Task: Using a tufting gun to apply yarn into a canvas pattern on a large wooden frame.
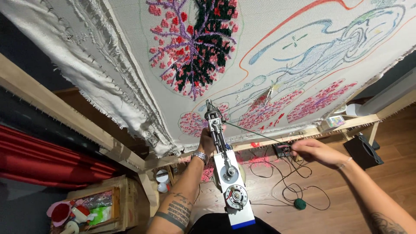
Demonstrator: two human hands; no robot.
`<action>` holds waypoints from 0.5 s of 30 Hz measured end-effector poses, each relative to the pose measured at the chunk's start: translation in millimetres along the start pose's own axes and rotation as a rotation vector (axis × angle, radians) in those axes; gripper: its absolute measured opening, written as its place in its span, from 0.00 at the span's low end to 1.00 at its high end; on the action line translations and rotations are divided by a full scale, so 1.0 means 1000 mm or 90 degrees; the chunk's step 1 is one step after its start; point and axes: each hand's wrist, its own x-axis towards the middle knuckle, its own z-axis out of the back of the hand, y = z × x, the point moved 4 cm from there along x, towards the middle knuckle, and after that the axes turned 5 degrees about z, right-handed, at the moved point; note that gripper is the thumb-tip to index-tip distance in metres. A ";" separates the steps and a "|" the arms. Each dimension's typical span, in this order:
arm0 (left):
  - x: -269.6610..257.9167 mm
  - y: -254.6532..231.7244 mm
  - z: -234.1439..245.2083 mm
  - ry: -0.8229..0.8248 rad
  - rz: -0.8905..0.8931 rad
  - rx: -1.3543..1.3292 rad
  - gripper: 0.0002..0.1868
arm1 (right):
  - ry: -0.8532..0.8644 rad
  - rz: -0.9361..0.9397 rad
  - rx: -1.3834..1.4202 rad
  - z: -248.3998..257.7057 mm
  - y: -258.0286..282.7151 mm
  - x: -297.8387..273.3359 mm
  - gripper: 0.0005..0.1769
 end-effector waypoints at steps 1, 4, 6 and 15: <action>0.001 -0.001 0.002 0.001 0.002 0.000 0.09 | -0.001 -0.001 0.001 0.017 -0.018 -0.007 0.19; 0.003 -0.004 0.003 0.040 0.000 0.002 0.09 | -0.045 -0.073 -0.056 0.074 -0.086 -0.027 0.20; 0.005 -0.009 0.003 0.031 -0.041 0.014 0.06 | -0.171 -0.272 -0.205 0.126 -0.149 -0.046 0.21; 0.031 0.050 0.021 0.004 -0.079 0.092 0.05 | -0.198 -0.245 -0.431 0.137 -0.170 -0.038 0.28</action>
